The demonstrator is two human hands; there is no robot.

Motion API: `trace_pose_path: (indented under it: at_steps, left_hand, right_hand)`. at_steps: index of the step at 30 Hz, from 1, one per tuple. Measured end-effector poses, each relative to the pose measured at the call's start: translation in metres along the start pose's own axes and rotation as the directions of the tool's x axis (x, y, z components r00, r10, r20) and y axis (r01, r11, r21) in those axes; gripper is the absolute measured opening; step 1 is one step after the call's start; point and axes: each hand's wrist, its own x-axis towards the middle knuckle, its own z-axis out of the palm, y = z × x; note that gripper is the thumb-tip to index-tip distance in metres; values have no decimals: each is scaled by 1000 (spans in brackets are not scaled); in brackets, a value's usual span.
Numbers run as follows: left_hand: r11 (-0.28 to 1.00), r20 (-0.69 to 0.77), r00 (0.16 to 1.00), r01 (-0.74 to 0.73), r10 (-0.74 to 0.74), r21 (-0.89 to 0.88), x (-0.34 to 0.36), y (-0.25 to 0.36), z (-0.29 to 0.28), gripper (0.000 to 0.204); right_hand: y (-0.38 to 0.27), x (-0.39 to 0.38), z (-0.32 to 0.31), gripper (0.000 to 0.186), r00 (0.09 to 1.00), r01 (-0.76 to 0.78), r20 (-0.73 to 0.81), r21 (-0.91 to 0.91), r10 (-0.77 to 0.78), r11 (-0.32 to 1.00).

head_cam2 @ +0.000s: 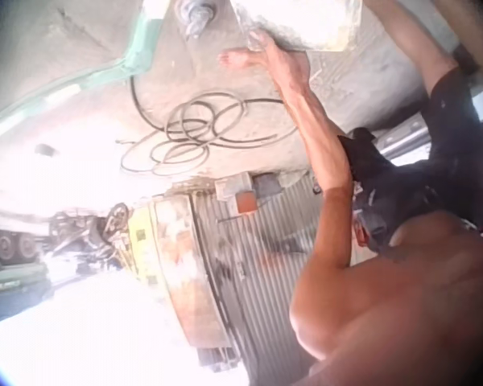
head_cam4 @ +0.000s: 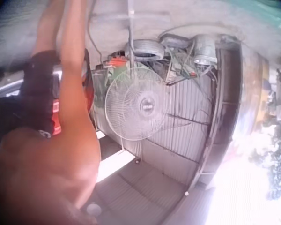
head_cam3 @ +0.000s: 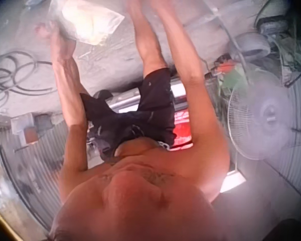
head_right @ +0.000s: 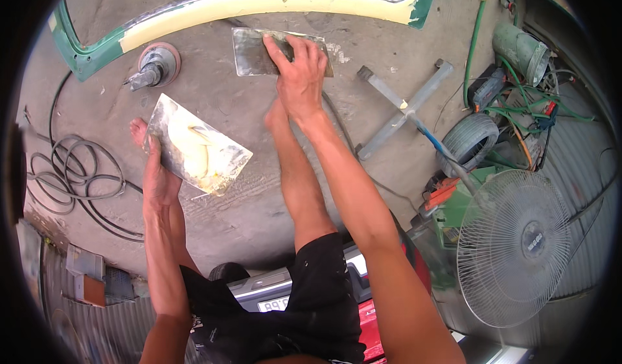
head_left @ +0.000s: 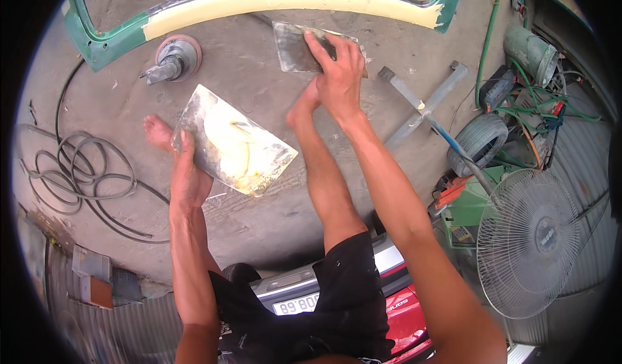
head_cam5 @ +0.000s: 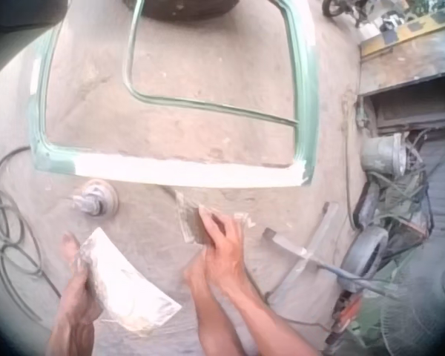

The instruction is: The person applies body filler to a car door panel using a spreader and then prepares a rubber seal for installation.

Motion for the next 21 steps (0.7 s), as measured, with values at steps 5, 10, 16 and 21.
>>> trace_pose_path:
  at_steps: [5, 10, 16, 21]
  left_hand:
    - [991, 39, 999, 12, -7, -134, -16, 36, 98, 74]
    - [989, -87, 986, -146, 142, -33, -39, 32, 158, 89]
    - [921, -23, 922, -383, 386, 77, -80, 92, 190, 51]
    - [652, 23, 730, -623, 683, 432, -113, 114, 187, 48]
  right_hand:
    - [-55, 11, -129, 31, 782, -377, 377, 920, 496, -106]
    - [-76, 16, -203, 36, 832, -295, 361, 931, 421, -215]
    - [-31, 6, -244, 60, 749, -515, 655, 672, -103, 532]
    - [-37, 31, -284, 35, 696, -664, 695, 718, 180, -207]
